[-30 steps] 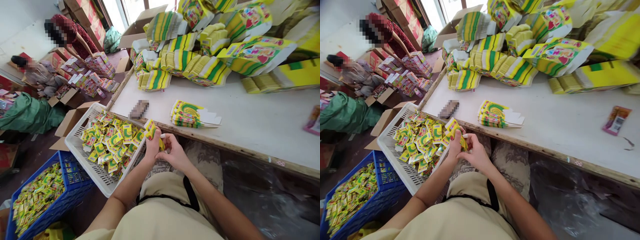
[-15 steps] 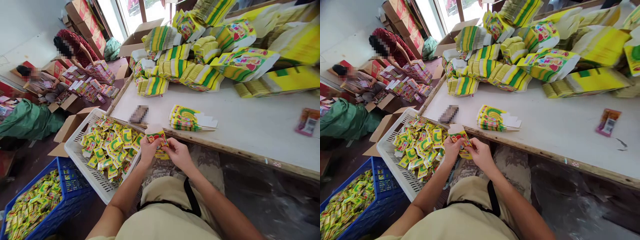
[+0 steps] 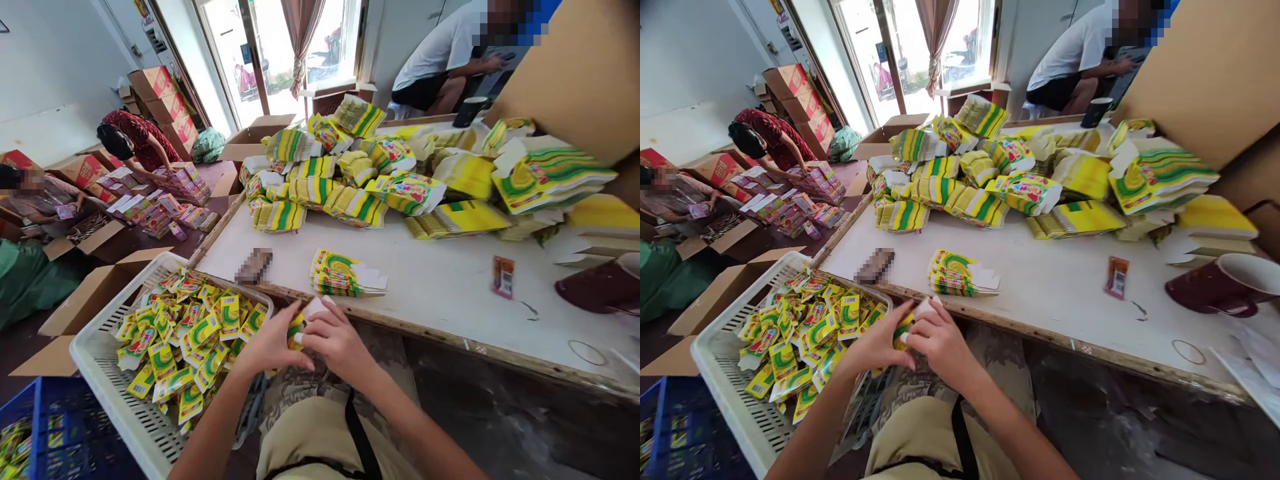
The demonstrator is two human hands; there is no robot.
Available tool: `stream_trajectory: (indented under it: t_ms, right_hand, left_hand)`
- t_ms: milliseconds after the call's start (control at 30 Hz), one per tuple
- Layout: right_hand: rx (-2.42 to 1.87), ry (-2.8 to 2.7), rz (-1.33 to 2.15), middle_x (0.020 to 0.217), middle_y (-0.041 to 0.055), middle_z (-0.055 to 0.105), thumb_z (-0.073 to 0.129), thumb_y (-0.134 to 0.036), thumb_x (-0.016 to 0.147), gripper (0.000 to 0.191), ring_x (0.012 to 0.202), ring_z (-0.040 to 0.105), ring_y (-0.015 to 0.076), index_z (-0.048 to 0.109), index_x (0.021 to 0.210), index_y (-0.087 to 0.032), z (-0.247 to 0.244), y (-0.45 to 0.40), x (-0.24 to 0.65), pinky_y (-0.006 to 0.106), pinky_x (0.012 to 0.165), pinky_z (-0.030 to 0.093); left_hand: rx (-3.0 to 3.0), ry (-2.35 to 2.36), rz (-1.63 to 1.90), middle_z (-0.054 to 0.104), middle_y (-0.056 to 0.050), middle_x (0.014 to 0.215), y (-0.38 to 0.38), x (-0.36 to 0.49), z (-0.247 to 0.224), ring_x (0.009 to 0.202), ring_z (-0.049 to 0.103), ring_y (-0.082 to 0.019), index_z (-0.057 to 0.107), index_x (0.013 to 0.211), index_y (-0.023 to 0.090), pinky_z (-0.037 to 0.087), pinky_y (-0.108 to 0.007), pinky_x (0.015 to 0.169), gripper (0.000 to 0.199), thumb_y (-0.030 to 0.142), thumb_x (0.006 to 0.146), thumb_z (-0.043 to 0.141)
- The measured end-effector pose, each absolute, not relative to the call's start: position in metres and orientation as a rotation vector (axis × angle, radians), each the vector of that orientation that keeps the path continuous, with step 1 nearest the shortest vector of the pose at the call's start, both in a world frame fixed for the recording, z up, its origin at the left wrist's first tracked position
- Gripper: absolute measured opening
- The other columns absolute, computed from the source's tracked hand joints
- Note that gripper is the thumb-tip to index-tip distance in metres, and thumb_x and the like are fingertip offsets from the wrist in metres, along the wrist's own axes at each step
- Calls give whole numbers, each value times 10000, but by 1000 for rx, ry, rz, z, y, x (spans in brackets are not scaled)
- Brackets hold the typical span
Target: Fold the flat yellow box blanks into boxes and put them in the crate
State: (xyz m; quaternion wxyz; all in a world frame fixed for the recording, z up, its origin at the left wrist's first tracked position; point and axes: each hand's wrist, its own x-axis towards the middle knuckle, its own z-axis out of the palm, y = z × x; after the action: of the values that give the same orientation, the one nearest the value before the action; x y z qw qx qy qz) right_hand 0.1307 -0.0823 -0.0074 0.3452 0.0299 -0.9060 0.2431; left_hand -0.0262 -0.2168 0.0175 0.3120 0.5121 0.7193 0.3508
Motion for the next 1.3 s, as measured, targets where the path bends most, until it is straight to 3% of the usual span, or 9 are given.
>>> stream_trajectory:
  t_ms: [67,167,333,467,667,833,933,1033,1300]
  right_hand:
    - [14,-2301,708,1121,28,698,561,-213,937,180,1236,525,218,677,1057,-281,-9,-88,130,516,1194,219]
    - [-335,-2069,1007,1468,146,463,631,-323,884,492,1406,359,307,507,1347,-211,-19,-91,127,560,1164,275]
    - [-544,-1733,1935,1305,135,614,617,-522,843,576,1195,584,311,547,1314,-198,-34,-98,111,504,1035,461]
    - [-524,-1531,2284,1256,92,665,683,-601,776,606,1135,631,294,590,1259,-247,-37,-100,105,473,1002,490]
    - [-467,-1633,2115,1306,143,641,588,-625,846,684,1202,606,295,504,1379,-204,-42,-99,106,490,1054,456]
    - [-265,-2203,1572,1580,105,345,590,-204,885,624,1419,391,255,408,1480,-251,-36,-108,113,443,1163,350]
    - [-272,-2295,1402,1520,104,445,482,-67,878,528,1356,482,225,559,1366,-254,-34,-106,117,402,1113,427]
    - [-349,-2252,1314,1434,121,542,459,-43,880,464,1291,551,211,633,1270,-225,-34,-98,120,380,1077,466]
    - [-241,-2638,1070,1577,206,304,595,-159,905,454,1299,542,292,534,1354,-177,-27,-86,124,401,1034,491]
  left_hand:
    - [1320,1933,845,643,-96,1251,-216,-19,12,1112,619,-298,518,1289,206,501,-413,938,770,482,635,816]
    - [1250,2102,903,680,-46,1051,-216,-7,6,942,646,-240,506,1204,193,521,-358,814,539,354,737,721]
    - [1413,2070,982,611,-99,1234,-215,10,-4,1003,646,-231,298,1379,217,518,-353,838,765,170,705,657]
    - [1588,2092,1144,557,-117,1272,-213,16,-16,1034,637,-229,302,1323,237,521,-345,821,677,171,736,631]
    - [1560,2129,1097,594,-53,1064,-209,10,-18,878,640,-200,396,1148,232,516,-321,733,473,155,729,602]
    - [1417,2130,1128,578,-65,1031,-207,3,-35,853,647,-208,357,1204,194,537,-341,729,570,112,678,563]
    - [1413,2153,1199,550,-87,1086,-208,4,-43,887,641,-207,330,1234,183,550,-350,750,613,117,679,580]
    - [1445,2277,1140,544,-110,1133,-212,4,-42,1017,619,-258,390,1206,175,541,-422,852,583,109,661,587]
    - [1418,2382,930,655,-105,1156,-221,-10,-23,1059,637,-291,520,1174,196,525,-456,898,493,181,692,624]
